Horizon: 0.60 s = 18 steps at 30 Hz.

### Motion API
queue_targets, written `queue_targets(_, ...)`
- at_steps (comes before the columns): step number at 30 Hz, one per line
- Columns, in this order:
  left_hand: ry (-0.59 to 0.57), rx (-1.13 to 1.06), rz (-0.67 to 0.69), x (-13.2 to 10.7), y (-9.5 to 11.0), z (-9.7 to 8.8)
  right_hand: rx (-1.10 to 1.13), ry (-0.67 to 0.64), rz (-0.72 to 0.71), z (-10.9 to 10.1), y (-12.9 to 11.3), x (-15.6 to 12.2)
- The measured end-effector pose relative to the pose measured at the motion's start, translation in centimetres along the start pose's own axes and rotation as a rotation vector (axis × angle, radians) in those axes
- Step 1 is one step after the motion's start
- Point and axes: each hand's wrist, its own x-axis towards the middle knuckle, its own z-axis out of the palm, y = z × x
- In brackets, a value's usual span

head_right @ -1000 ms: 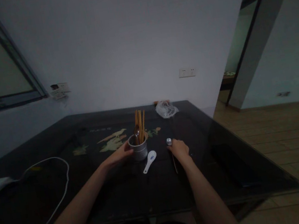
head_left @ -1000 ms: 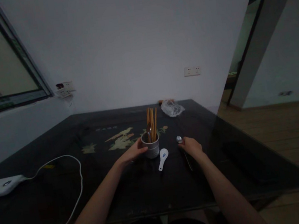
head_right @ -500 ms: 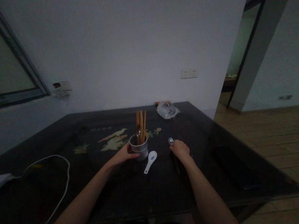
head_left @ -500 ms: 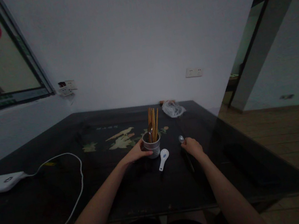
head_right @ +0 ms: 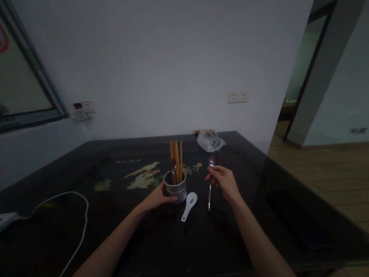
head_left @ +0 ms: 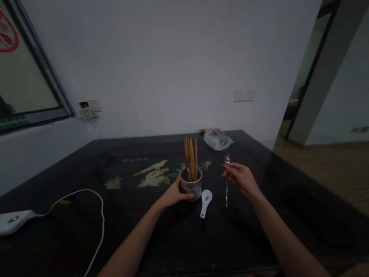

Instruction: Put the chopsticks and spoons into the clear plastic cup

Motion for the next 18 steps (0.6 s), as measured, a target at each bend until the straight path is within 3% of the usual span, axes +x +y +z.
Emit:
queue_targets(5, 0.028, 0.036, 0.021, -0.2, 0.5, 0.4, 0.124, 0.024, -0.200, 2.1, -5.2, -0.3)
queue_targets(10, 0.026, 0.046, 0.032, -0.1, 0.6, 0.4, 0.185, -0.005, -0.408, 5.4, -9.9, -0.5)
queue_targets(13, 0.030, 0.042, 0.044, 0.0, 0.3, 0.3, 0.107, -0.037, -0.453, 7.4, -9.9, 0.2)
queue_targets(18, 0.037, 0.034, 0.067, 0.1, -0.2, 0.2, -0.079, -0.110, -0.324, 9.6, -6.3, 1.8)
